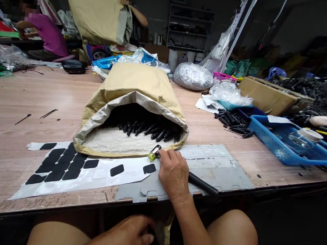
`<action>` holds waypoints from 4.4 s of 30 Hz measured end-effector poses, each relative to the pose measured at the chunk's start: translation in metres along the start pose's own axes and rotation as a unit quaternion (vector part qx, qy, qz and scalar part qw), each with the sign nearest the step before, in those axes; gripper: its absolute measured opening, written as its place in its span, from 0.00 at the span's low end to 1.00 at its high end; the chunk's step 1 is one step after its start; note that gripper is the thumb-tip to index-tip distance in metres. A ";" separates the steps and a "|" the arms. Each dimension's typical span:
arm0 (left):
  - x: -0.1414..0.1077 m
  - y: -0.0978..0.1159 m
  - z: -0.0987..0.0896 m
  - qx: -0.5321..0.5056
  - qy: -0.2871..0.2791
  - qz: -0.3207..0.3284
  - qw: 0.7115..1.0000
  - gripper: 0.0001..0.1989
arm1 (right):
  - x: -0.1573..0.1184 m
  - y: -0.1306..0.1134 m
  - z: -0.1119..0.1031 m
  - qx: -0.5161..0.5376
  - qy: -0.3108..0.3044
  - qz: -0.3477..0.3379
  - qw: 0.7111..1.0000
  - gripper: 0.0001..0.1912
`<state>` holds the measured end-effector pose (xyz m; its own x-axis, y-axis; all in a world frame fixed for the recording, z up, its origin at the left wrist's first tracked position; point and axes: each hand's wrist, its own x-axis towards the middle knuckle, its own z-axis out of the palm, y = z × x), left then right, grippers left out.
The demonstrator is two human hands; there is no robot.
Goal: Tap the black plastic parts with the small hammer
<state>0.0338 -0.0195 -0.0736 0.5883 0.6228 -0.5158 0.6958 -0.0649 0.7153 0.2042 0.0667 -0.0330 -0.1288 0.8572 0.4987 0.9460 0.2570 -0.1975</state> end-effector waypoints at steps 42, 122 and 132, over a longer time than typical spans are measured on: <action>-0.029 -0.008 -0.176 0.138 0.397 0.048 0.906 0.22 | 0.000 0.000 0.000 0.001 0.002 0.007 1.000 0.14; -0.015 -0.025 -0.135 -0.039 0.346 0.127 0.929 0.09 | -0.003 -0.002 0.000 0.008 0.010 0.007 1.000 0.15; -0.012 -0.025 -0.134 -0.011 0.357 0.133 0.925 0.09 | 0.004 -0.003 -0.011 0.080 0.027 0.004 0.996 0.16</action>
<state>-0.0457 0.0793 -0.0225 0.3109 0.9432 0.1171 0.5524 -0.2795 0.7853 0.2039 0.0641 -0.0207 -0.1016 0.8353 0.5403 0.8869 0.3221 -0.3311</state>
